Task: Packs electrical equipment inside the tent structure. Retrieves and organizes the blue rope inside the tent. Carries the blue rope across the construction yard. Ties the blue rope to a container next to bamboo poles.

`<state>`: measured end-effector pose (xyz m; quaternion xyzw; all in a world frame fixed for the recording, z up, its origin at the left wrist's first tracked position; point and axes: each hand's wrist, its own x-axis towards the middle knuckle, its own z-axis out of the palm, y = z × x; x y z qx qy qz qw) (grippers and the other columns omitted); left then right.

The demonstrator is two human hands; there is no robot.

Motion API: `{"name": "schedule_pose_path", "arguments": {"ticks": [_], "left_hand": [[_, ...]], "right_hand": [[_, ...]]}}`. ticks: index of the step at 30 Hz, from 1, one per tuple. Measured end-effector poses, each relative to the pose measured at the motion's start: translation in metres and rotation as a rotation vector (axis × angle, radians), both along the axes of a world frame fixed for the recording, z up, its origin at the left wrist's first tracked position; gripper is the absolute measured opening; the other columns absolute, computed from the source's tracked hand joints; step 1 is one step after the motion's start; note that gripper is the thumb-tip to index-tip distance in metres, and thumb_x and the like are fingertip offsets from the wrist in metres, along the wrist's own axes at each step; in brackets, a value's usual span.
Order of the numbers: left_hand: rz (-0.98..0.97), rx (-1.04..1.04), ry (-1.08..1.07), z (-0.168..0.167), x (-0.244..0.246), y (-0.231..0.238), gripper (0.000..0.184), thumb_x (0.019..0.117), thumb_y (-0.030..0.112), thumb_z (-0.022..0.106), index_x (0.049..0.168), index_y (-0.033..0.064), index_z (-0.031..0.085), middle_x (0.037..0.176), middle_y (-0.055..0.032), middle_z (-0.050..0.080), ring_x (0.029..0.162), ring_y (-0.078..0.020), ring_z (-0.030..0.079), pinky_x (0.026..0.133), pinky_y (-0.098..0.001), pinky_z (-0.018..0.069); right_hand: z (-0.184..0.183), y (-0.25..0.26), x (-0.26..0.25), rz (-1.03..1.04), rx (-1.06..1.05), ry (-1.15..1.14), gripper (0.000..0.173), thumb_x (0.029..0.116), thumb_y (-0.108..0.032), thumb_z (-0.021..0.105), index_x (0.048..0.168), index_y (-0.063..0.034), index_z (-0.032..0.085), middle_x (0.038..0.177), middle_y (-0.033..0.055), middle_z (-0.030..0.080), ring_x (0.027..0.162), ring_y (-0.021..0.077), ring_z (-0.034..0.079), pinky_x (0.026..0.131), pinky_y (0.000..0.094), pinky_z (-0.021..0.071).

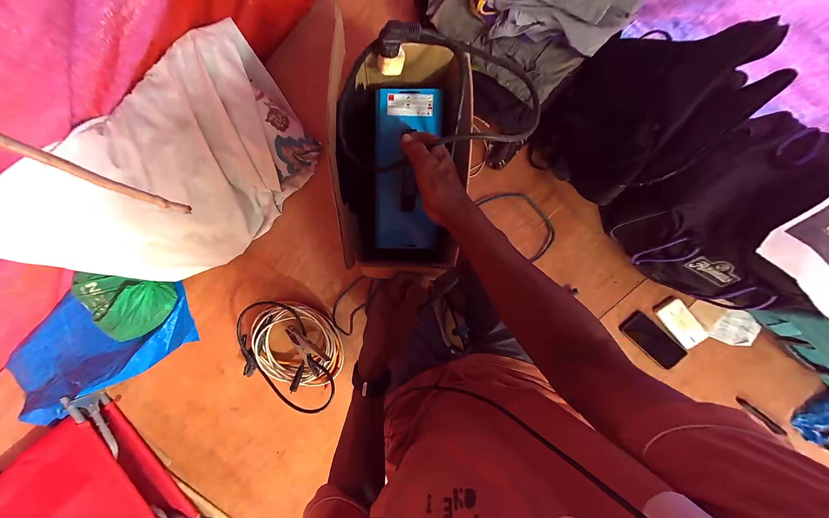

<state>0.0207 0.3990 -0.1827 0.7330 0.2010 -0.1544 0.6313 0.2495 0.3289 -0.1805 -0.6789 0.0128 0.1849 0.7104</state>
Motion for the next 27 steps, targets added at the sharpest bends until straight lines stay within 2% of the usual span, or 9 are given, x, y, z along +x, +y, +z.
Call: {"name": "schedule_pose_path", "arguments": {"ticks": [4,8,11,13,15,17,19,21,27], "left_hand": [[0.032,0.211,-0.008,0.026,0.010,0.014,0.032,0.1050,0.039,0.055,0.113,0.0120,0.070,0.086,-0.0006,0.070,0.072,-0.0133,0.066,0.066,-0.0368,0.0585],[0.071,0.423,-0.092,0.053,0.043,0.004,0.039,0.1051,0.044,0.054,0.131,0.0159,0.064,0.106,-0.0046,0.072,0.086,-0.0172,0.070,0.076,-0.0437,0.0609],[0.005,0.565,-0.155,0.066,0.073,-0.001,0.059,0.1038,0.052,0.053,0.150,0.0152,0.047,0.135,-0.0157,0.061,0.109,-0.0310,0.068,0.089,-0.0546,0.0584],[0.016,0.647,-0.290,0.064,0.086,-0.003,0.071,0.1012,0.044,0.061,0.160,0.0183,0.032,0.147,-0.0175,0.052,0.119,-0.0364,0.062,0.091,-0.0571,0.0566],[-0.061,0.742,-0.427,0.059,0.102,0.002,0.087,0.0950,0.030,0.072,0.165,0.0205,0.021,0.167,-0.0132,0.028,0.144,-0.0360,0.043,0.106,-0.0559,0.0504],[-0.222,0.784,-0.438,0.058,0.108,0.010,0.085,0.0898,0.028,0.079,0.161,0.0197,0.033,0.172,-0.0118,0.015,0.154,-0.0384,0.026,0.114,-0.0604,0.0404],[-0.371,0.816,-0.404,0.054,0.101,0.017,0.049,0.0925,0.036,0.076,0.135,0.0164,0.061,0.160,-0.0114,0.041,0.144,-0.0360,0.042,0.109,-0.0604,0.0443],[-0.446,0.849,-0.313,0.038,0.092,0.021,0.027,0.0952,0.034,0.073,0.111,0.0121,0.070,0.134,-0.0118,0.060,0.117,-0.0331,0.061,0.094,-0.0576,0.0534],[-0.380,0.932,0.003,0.009,0.064,0.020,0.045,0.1013,0.051,0.058,0.116,0.0101,0.071,0.108,-0.0130,0.071,0.100,-0.0325,0.069,0.086,-0.0569,0.0567]], "right_hand": [[0.037,-0.037,-0.019,0.027,0.031,0.220,0.064,0.1044,-0.057,0.047,0.145,-0.0069,0.050,0.139,0.0163,0.059,0.124,0.0296,0.063,0.098,0.0521,0.0571],[0.034,-0.072,-0.015,-0.276,0.305,0.186,0.055,0.1097,-0.049,0.036,0.143,-0.0065,0.044,0.124,0.0168,0.064,0.102,0.0345,0.071,0.083,0.0546,0.0632],[0.027,-0.099,0.001,-0.371,0.453,0.163,0.049,0.1120,-0.047,0.024,0.132,-0.0103,0.048,0.111,0.0097,0.069,0.090,0.0260,0.072,0.075,0.0452,0.0622],[0.028,-0.109,0.009,-0.371,0.473,0.150,0.037,0.1131,-0.036,0.026,0.121,-0.0088,0.050,0.097,0.0093,0.070,0.077,0.0219,0.071,0.069,0.0396,0.0618],[0.038,-0.111,0.003,-0.308,0.410,0.127,0.026,0.1116,-0.026,0.032,0.118,-0.0067,0.048,0.090,0.0121,0.070,0.068,0.0222,0.069,0.061,0.0379,0.0612],[0.053,-0.111,-0.021,-0.194,0.320,0.119,0.023,0.1116,-0.023,0.036,0.124,-0.0057,0.046,0.091,0.0135,0.071,0.066,0.0232,0.071,0.060,0.0386,0.0627],[0.061,-0.116,-0.050,-0.038,0.246,0.146,0.026,0.1126,-0.025,0.037,0.127,-0.0062,0.047,0.098,0.0146,0.072,0.068,0.0245,0.072,0.062,0.0404,0.0635],[0.053,-0.122,-0.076,0.132,0.190,0.187,0.029,0.1132,-0.029,0.036,0.128,-0.0075,0.049,0.106,0.0155,0.072,0.072,0.0262,0.073,0.064,0.0412,0.0637],[0.025,-0.120,-0.082,0.146,0.056,0.133,0.036,0.1104,-0.026,0.046,0.143,-0.0101,0.044,0.110,0.0150,0.073,0.076,0.0297,0.074,0.066,0.0438,0.0643]]}}
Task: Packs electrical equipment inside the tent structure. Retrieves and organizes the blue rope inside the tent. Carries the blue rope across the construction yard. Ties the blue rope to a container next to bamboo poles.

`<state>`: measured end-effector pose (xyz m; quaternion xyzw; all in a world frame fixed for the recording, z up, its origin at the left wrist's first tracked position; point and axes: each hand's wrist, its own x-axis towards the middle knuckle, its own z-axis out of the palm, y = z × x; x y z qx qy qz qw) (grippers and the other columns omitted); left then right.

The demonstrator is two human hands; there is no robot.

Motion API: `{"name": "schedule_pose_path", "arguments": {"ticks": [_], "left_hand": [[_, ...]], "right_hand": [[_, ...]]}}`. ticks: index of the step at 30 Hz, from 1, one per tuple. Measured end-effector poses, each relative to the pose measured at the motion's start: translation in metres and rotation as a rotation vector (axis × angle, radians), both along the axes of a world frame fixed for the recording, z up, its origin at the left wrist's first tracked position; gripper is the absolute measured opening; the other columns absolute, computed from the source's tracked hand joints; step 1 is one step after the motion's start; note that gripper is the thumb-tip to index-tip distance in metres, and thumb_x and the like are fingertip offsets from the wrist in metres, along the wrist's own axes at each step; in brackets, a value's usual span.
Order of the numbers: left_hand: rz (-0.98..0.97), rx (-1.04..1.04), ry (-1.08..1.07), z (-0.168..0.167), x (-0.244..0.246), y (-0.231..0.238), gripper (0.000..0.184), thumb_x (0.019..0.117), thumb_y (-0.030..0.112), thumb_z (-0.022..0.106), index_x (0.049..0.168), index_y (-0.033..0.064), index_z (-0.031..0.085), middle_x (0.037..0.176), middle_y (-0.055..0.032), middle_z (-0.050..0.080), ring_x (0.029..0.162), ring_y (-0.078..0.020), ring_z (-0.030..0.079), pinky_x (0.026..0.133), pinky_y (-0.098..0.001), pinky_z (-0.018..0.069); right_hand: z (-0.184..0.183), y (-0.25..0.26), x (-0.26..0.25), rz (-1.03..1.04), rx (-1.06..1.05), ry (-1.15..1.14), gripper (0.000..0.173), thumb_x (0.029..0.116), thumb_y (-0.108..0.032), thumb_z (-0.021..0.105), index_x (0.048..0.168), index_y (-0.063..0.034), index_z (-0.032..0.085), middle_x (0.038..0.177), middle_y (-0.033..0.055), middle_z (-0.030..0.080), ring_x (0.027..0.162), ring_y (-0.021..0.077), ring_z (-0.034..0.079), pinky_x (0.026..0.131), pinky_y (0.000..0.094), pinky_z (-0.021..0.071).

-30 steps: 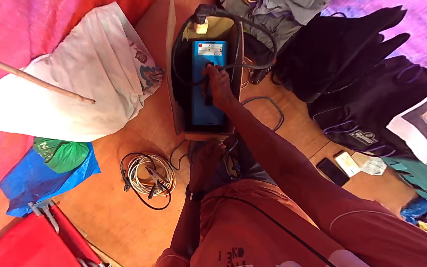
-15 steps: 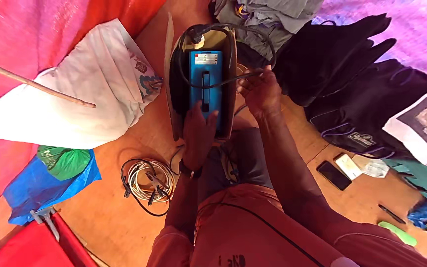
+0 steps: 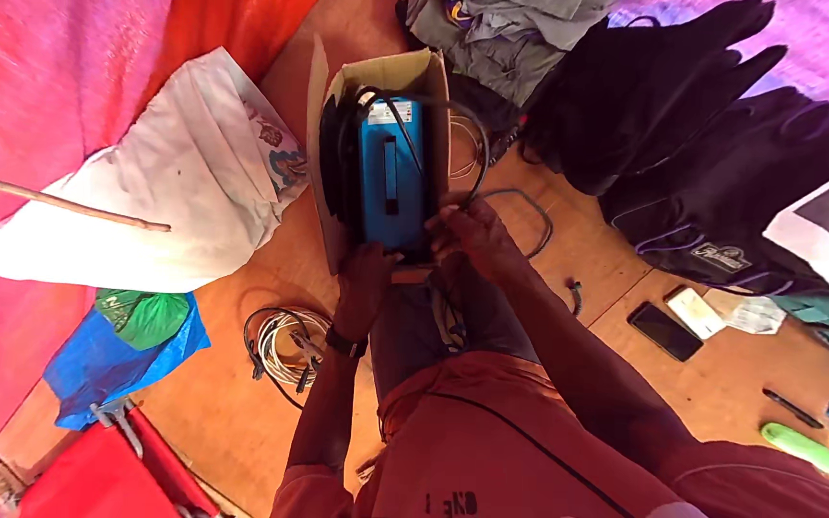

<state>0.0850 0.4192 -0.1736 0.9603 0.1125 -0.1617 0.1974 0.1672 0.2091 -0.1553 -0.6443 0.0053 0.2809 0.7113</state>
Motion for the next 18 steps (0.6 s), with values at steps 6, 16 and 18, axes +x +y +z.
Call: {"name": "schedule_pose_path", "arguments": {"ticks": [6,16,18], "left_hand": [[-0.038,0.087,0.068,0.010,0.005,-0.007,0.046,0.1014,0.053,0.056,0.098,0.0098,0.073,0.097,-0.0123,0.071,0.092,-0.0321,0.070,0.078,-0.0558,0.0570],[-0.180,-0.219,0.016,0.021,0.001,-0.008,0.066,0.0908,0.066,0.064,0.139,0.0218,0.063,0.122,-0.0030,0.071,0.113,-0.0209,0.067,0.100,-0.0544,0.0532],[-0.174,-0.245,-0.014,0.020,-0.003,-0.009,0.055,0.0935,0.064,0.062,0.131,0.0230,0.067,0.117,0.0010,0.072,0.111,-0.0169,0.066,0.104,-0.0512,0.0486]], "right_hand": [[-0.005,0.003,0.048,-0.307,-0.555,-0.523,0.066,0.1063,-0.033,0.053,0.161,-0.0091,0.023,0.131,0.0134,0.062,0.092,0.0198,0.071,0.080,0.0403,0.0625],[0.030,0.040,0.064,0.172,-1.179,-0.344,0.047,0.1082,-0.027,0.039,0.155,-0.0259,0.042,0.096,0.0215,0.073,0.092,0.0452,0.072,0.075,0.0637,0.0560],[0.033,0.044,0.066,0.145,-1.145,-0.349,0.040,0.1070,-0.024,0.044,0.146,-0.0143,0.043,0.096,0.0215,0.072,0.092,0.0439,0.073,0.074,0.0607,0.0576]]}}
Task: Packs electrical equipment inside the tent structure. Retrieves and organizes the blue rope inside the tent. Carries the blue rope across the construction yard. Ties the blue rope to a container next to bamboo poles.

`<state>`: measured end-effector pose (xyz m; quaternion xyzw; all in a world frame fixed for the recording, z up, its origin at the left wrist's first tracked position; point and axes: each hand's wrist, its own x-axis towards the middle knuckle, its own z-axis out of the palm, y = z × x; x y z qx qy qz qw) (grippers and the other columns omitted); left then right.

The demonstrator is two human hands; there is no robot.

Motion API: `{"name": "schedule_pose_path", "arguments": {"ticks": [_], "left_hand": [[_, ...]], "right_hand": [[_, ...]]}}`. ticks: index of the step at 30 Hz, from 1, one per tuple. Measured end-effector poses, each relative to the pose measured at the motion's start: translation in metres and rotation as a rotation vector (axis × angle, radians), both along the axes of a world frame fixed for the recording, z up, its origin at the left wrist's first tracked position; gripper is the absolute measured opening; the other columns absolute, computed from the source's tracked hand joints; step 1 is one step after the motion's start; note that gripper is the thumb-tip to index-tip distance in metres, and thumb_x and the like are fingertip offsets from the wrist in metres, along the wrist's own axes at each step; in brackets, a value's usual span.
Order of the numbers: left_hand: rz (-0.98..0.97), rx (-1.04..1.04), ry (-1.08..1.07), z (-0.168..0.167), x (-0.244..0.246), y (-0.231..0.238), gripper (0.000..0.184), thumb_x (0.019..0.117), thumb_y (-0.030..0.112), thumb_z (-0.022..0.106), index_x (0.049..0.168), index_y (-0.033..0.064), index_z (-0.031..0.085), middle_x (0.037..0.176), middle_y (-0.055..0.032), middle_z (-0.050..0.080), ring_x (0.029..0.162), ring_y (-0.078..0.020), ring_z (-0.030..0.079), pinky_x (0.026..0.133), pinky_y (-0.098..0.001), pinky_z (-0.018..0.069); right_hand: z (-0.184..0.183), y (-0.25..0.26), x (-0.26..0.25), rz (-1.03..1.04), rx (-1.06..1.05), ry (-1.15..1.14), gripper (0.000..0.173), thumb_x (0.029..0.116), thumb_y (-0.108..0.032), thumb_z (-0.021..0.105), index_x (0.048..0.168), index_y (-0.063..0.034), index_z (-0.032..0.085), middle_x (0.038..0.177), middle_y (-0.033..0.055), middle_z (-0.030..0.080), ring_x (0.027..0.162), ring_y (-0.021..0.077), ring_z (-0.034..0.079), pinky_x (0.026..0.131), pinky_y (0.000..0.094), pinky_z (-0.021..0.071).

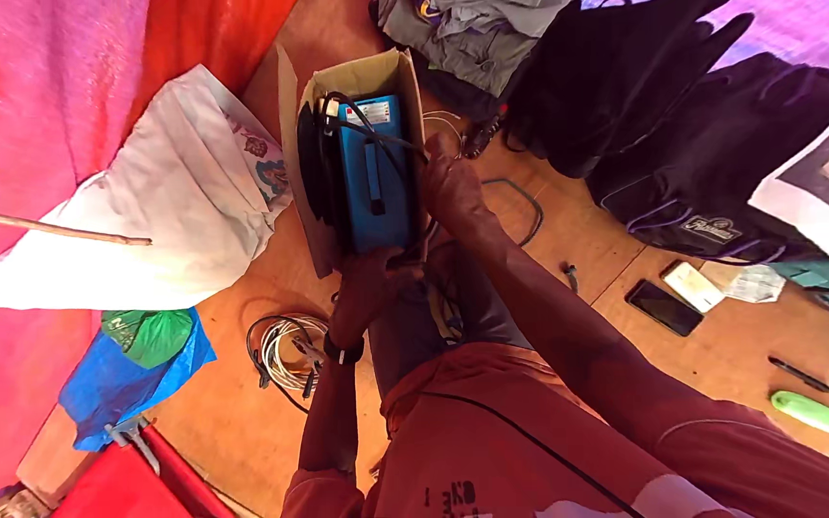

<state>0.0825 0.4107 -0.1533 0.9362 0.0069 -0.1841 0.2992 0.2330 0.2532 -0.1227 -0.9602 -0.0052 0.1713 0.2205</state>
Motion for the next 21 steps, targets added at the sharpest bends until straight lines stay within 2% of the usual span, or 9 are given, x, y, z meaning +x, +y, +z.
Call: {"name": "schedule_pose_path", "arguments": {"ticks": [1,3,5,8,10,13,16,18,21], "left_hand": [[0.033,-0.035,-0.020,0.000,-0.002,0.001,0.046,0.0976,0.057,0.060,0.125,0.0212,0.070,0.113,0.0002,0.070,0.107,-0.0167,0.065,0.101,-0.0496,0.0497],[0.124,-0.109,-0.071,0.002,-0.002,0.003,0.044,0.1024,0.055,0.053,0.113,0.0172,0.072,0.101,-0.0019,0.068,0.093,-0.0171,0.066,0.086,-0.0466,0.0566],[0.196,-0.116,-0.108,0.000,-0.003,0.004,0.049,0.1054,0.056,0.045,0.102,0.0149,0.071,0.090,-0.0023,0.067,0.084,-0.0174,0.065,0.077,-0.0459,0.0569],[0.268,0.016,-0.096,-0.003,-0.001,-0.004,0.050,0.1032,0.058,0.049,0.091,0.0150,0.071,0.082,-0.0026,0.064,0.079,-0.0202,0.063,0.076,-0.0475,0.0544],[0.294,0.129,-0.085,-0.008,0.004,-0.013,0.050,0.1007,0.059,0.053,0.091,0.0136,0.072,0.083,-0.0056,0.065,0.081,-0.0244,0.065,0.076,-0.0514,0.0552],[0.263,0.223,-0.043,-0.014,0.010,-0.026,0.043,0.0995,0.054,0.058,0.099,0.0135,0.072,0.095,-0.0081,0.069,0.089,-0.0285,0.068,0.077,-0.0564,0.0567],[0.215,0.192,-0.005,-0.017,0.017,-0.029,0.038,0.0989,0.048,0.062,0.097,0.0109,0.070,0.094,-0.0108,0.068,0.089,-0.0306,0.068,0.076,-0.0561,0.0566],[0.193,0.175,0.025,-0.016,0.019,-0.028,0.039,0.0987,0.048,0.063,0.095,0.0099,0.070,0.091,-0.0118,0.068,0.087,-0.0314,0.068,0.074,-0.0560,0.0565],[0.152,0.174,0.073,-0.011,0.021,-0.024,0.040,0.0992,0.049,0.062,0.095,0.0103,0.070,0.087,-0.0124,0.068,0.082,-0.0323,0.068,0.070,-0.0571,0.0557]], "right_hand": [[0.001,0.001,0.003,-0.011,0.036,-0.016,0.034,0.1064,-0.023,0.048,0.137,-0.0087,0.050,0.104,0.0231,0.071,0.096,0.0434,0.072,0.077,0.0599,0.0579],[0.004,0.002,0.011,0.004,0.127,-0.037,0.033,0.1028,-0.020,0.057,0.131,-0.0045,0.059,0.123,0.0247,0.063,0.104,0.0421,0.069,0.084,0.0587,0.0584],[0.008,0.008,0.019,0.047,0.147,-0.056,0.027,0.0993,-0.020,0.063,0.123,-0.0060,0.064,0.123,0.0222,0.063,0.105,0.0399,0.068,0.086,0.0578,0.0579],[-0.002,0.024,0.031,0.158,0.073,-0.063,0.022,0.0958,-0.019,0.068,0.114,-0.0061,0.069,0.117,0.0208,0.068,0.113,0.0408,0.065,0.090,0.0596,0.0549],[-0.018,0.032,0.033,0.203,-0.033,-0.081,0.023,0.0967,-0.016,0.065,0.114,-0.0016,0.070,0.122,0.0253,0.064,0.119,0.0454,0.061,0.089,0.0612,0.0550],[-0.018,0.033,0.032,0.279,-0.202,-0.050,0.019,0.0963,-0.007,0.060,0.107,0.0041,0.070,0.119,0.0301,0.063,0.114,0.0481,0.062,0.081,0.0623,0.0550],[-0.002,0.030,0.033,0.338,-0.243,0.034,0.019,0.0973,-0.010,0.061,0.106,0.0062,0.067,0.113,0.0304,0.065,0.107,0.0483,0.065,0.078,0.0630,0.0546],[0.004,0.027,0.034,0.334,-0.189,0.052,0.032,0.1033,-0.023,0.058,0.119,0.0047,0.061,0.113,0.0286,0.066,0.106,0.0480,0.067,0.081,0.0633,0.0549],[-0.004,0.026,0.036,0.347,-0.015,-0.031,0.034,0.1035,-0.030,0.059,0.126,-0.0053,0.060,0.109,0.0236,0.069,0.102,0.0444,0.069,0.081,0.0620,0.0569]]}}
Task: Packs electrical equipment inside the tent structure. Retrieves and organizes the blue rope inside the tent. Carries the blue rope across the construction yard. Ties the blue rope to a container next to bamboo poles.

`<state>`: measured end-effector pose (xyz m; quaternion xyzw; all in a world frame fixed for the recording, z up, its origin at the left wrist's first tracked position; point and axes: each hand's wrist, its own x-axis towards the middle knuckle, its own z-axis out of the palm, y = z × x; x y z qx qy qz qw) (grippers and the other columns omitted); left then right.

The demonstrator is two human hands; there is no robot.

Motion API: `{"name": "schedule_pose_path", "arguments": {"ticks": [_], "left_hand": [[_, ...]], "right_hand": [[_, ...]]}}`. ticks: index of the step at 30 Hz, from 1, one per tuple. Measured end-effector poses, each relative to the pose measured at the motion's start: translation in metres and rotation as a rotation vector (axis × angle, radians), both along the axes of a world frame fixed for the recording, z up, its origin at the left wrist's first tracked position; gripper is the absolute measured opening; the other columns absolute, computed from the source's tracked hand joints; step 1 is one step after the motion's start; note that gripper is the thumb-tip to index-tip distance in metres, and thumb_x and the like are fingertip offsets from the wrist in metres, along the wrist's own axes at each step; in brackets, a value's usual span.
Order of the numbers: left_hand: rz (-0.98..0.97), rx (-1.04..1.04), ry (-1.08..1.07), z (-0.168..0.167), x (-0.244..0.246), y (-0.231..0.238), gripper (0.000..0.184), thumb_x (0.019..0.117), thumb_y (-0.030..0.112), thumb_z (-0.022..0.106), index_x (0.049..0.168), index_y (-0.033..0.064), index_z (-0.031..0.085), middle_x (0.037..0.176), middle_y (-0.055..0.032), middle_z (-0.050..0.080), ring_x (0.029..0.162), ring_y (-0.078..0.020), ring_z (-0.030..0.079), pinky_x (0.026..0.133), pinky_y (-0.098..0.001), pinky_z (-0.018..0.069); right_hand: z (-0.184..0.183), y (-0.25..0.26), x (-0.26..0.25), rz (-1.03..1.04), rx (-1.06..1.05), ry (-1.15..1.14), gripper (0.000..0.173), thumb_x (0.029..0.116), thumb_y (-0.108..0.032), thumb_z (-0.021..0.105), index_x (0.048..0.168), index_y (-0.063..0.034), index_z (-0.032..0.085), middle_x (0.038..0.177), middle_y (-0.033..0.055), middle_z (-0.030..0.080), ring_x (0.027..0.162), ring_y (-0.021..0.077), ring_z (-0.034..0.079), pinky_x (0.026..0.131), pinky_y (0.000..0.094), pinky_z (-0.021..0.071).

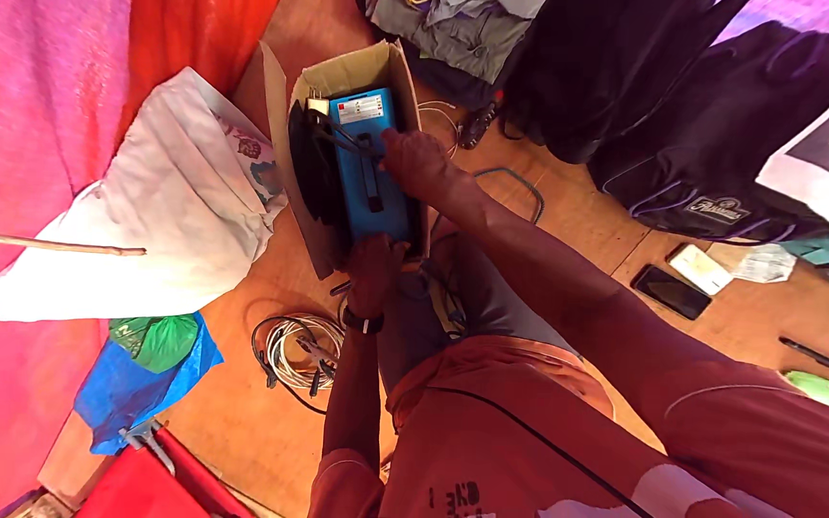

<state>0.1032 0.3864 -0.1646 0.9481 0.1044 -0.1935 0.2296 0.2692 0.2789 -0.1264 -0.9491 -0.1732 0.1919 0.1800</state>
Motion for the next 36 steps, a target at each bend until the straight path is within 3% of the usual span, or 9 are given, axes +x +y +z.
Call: {"name": "schedule_pose_path", "arguments": {"ticks": [5,9,13,18,25,27,30,33,36], "left_hand": [[-0.055,0.041,0.007,-0.001,0.003,-0.001,0.037,0.0988,0.046,0.063,0.093,0.0099,0.071,0.088,-0.0139,0.069,0.083,-0.0346,0.068,0.071,-0.0593,0.0555],[-0.046,0.024,0.036,-0.007,0.009,-0.003,0.037,0.0993,0.043,0.064,0.093,0.0075,0.070,0.089,-0.0149,0.069,0.084,-0.0349,0.068,0.074,-0.0589,0.0557],[-0.030,0.029,0.038,-0.008,0.004,-0.004,0.038,0.1000,0.046,0.062,0.098,0.0089,0.070,0.091,-0.0152,0.069,0.087,-0.0351,0.068,0.075,-0.0594,0.0558],[0.072,-0.074,-0.043,-0.007,0.003,0.000,0.034,0.1018,0.040,0.061,0.120,0.0121,0.066,0.103,-0.0113,0.071,0.092,-0.0295,0.069,0.080,-0.0558,0.0581],[0.441,-0.388,-0.390,-0.001,0.035,0.030,0.050,0.1090,0.045,0.042,0.150,0.0165,0.042,0.121,-0.0097,0.066,0.093,-0.0217,0.070,0.077,-0.0466,0.0622],[0.542,-0.660,-0.458,-0.009,0.058,0.034,0.040,0.1073,0.042,0.049,0.139,0.0171,0.052,0.112,-0.0048,0.066,0.090,-0.0172,0.068,0.075,-0.0409,0.0617],[0.717,-0.935,-0.502,-0.010,0.095,0.030,0.011,0.1018,0.022,0.053,0.105,0.0129,0.059,0.085,0.0016,0.060,0.073,-0.0100,0.060,0.064,-0.0308,0.0547],[0.687,-0.951,-0.509,-0.007,0.097,0.033,0.009,0.1037,0.022,0.053,0.104,0.0157,0.061,0.081,0.0054,0.059,0.066,-0.0046,0.058,0.060,-0.0221,0.0523],[0.719,-0.786,-0.456,0.002,0.076,0.029,0.019,0.1070,0.028,0.048,0.110,0.0120,0.058,0.086,0.0001,0.061,0.068,-0.0111,0.061,0.063,-0.0304,0.0566]], "right_hand": [[-0.010,0.019,-0.007,0.042,0.068,-0.014,0.028,0.1023,-0.028,0.060,0.117,-0.0061,0.068,0.113,0.0202,0.069,0.108,0.0400,0.068,0.084,0.0590,0.0576],[-0.006,0.039,-0.012,-0.091,0.126,-0.065,0.054,0.0974,-0.031,0.068,0.141,-0.0063,0.050,0.125,0.0228,0.062,0.100,0.0407,0.070,0.077,0.0559,0.0600],[-0.018,0.050,0.003,-0.069,0.216,-0.289,0.052,0.0959,-0.031,0.070,0.144,-0.0177,0.057,0.135,0.0192,0.058,0.118,0.0413,0.058,0.089,0.0553,0.0526],[-0.032,0.050,0.012,0.116,0.218,-0.157,0.022,0.1018,-0.025,0.056,0.115,-0.0167,0.070,0.113,0.0075,0.071,0.122,0.0358,0.057,0.092,0.0574,0.0478],[-0.032,0.045,0.002,0.198,0.258,-0.065,0.028,0.0988,-0.038,0.061,0.119,-0.0211,0.071,0.117,0.0032,0.072,0.129,0.0345,0.055,0.093,0.0617,0.0496],[-0.030,0.040,0.000,0.183,0.303,-0.018,0.027,0.0971,-0.037,0.061,0.116,-0.0218,0.071,0.117,0.0006,0.072,0.130,0.0319,0.054,0.093,0.0606,0.0479],[-0.023,0.026,0.003,0.203,0.393,0.093,0.025,0.1036,-0.034,0.055,0.117,-0.0214,0.072,0.119,0.0001,0.071,0.130,0.0284,0.054,0.099,0.0603,0.0440],[-0.022,0.016,0.011,0.244,0.491,0.125,0.025,0.1044,-0.032,0.055,0.111,-0.0175,0.073,0.113,0.0044,0.071,0.119,0.0280,0.061,0.098,0.0598,0.0479],[-0.037,0.010,0.023,0.178,0.657,0.015,0.023,0.1052,-0.022,0.055,0.112,-0.0092,0.072,0.107,0.0086,0.073,0.105,0.0241,0.069,0.095,0.0502,0.0553]]}}
